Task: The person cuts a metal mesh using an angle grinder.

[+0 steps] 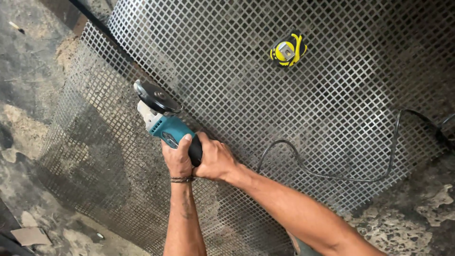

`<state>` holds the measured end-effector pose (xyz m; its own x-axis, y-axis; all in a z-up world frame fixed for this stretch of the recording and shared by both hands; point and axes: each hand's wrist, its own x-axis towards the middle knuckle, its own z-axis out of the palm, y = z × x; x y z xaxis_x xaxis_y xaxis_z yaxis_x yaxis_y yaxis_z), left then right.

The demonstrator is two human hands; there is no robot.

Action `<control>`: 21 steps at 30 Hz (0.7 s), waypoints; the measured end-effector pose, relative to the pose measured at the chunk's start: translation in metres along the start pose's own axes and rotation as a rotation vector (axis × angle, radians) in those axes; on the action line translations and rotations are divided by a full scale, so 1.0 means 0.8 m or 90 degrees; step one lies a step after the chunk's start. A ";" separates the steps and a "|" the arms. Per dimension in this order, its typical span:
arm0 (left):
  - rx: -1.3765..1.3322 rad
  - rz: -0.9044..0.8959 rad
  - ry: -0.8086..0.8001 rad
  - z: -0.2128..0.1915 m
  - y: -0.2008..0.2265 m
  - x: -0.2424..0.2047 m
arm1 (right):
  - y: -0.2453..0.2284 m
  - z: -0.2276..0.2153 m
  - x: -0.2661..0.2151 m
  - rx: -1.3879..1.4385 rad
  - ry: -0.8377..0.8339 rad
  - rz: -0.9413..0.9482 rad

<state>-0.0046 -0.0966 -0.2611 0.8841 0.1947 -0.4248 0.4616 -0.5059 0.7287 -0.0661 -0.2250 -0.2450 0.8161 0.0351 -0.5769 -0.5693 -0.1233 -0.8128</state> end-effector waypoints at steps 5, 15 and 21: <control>0.029 -0.023 -0.001 0.000 0.005 0.002 | -0.002 -0.002 0.000 -0.010 -0.004 0.009; 0.032 -0.049 -0.001 -0.002 0.005 0.004 | -0.008 -0.007 -0.002 -0.010 -0.010 0.023; 0.036 -0.048 0.004 -0.001 0.014 0.001 | -0.018 -0.013 -0.006 -0.014 -0.023 0.036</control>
<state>0.0011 -0.1015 -0.2527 0.8477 0.2387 -0.4737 0.5218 -0.5358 0.6638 -0.0608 -0.2336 -0.2301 0.7781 0.0626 -0.6250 -0.6121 -0.1481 -0.7768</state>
